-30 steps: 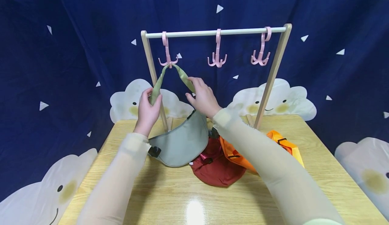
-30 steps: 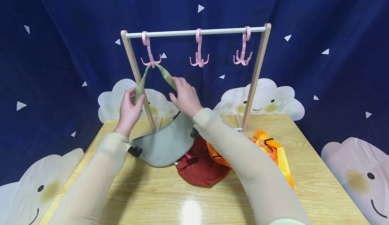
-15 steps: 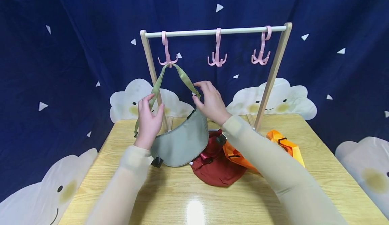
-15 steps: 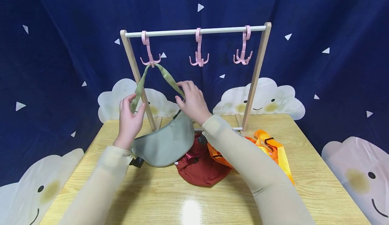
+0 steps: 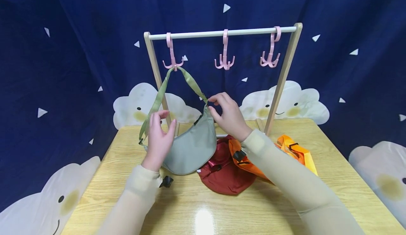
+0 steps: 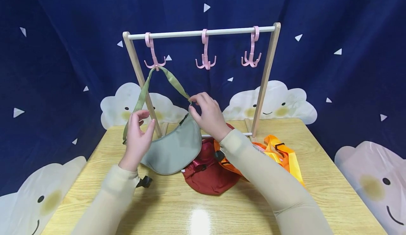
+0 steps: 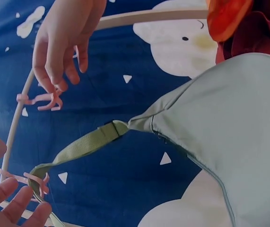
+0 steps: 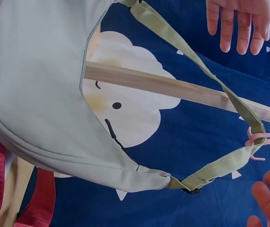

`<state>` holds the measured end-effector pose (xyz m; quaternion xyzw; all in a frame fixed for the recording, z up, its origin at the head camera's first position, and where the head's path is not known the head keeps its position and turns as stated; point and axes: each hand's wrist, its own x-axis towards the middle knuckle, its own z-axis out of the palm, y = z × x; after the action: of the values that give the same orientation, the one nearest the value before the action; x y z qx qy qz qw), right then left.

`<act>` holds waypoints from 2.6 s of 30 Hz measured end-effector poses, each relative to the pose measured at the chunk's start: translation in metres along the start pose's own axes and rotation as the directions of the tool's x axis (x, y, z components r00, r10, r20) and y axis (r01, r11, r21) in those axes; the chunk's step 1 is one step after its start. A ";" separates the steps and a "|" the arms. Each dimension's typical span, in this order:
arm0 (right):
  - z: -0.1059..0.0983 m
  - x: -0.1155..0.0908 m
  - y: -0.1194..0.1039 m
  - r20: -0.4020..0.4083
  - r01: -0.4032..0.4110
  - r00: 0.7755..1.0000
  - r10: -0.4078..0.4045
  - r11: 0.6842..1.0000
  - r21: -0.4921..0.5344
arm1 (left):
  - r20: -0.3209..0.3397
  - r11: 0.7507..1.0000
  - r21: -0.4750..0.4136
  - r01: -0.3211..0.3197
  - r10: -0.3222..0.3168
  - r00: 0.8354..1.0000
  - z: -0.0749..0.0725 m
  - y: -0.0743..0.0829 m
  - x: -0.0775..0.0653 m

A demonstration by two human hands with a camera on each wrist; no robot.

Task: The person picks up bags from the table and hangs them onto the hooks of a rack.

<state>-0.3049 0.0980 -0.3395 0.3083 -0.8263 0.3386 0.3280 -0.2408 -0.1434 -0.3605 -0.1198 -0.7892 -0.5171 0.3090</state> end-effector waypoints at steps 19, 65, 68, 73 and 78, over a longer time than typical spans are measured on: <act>-0.012 -0.049 -0.012 0.031 0.109 0.994 -0.108 0.992 -0.057 | 0.128 0.976 0.115 -0.186 0.171 0.977 0.007 0.016 -0.052; -0.013 -0.125 -0.005 0.186 0.039 0.982 -0.014 0.991 -0.129 | 0.461 0.913 0.240 -0.331 0.193 0.866 0.044 0.011 -0.090; -0.013 -0.127 -0.004 0.190 0.036 0.982 -0.010 0.990 -0.135 | 0.470 0.914 0.223 -0.340 0.205 0.858 0.046 0.010 -0.091; -0.012 -0.130 -0.002 0.196 0.050 0.980 -0.022 0.989 -0.141 | 0.497 0.922 0.204 -0.330 0.193 0.846 0.049 0.010 -0.093; -0.012 -0.133 0.000 0.223 0.046 0.975 -0.016 0.990 -0.132 | 0.528 0.919 0.231 -0.319 0.157 0.834 0.054 0.008 -0.095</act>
<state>-0.2218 0.1451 -0.4332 0.3338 -0.8740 0.2396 0.2595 -0.1823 -0.0794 -0.4276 -0.2980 -0.8915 -0.2949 0.1718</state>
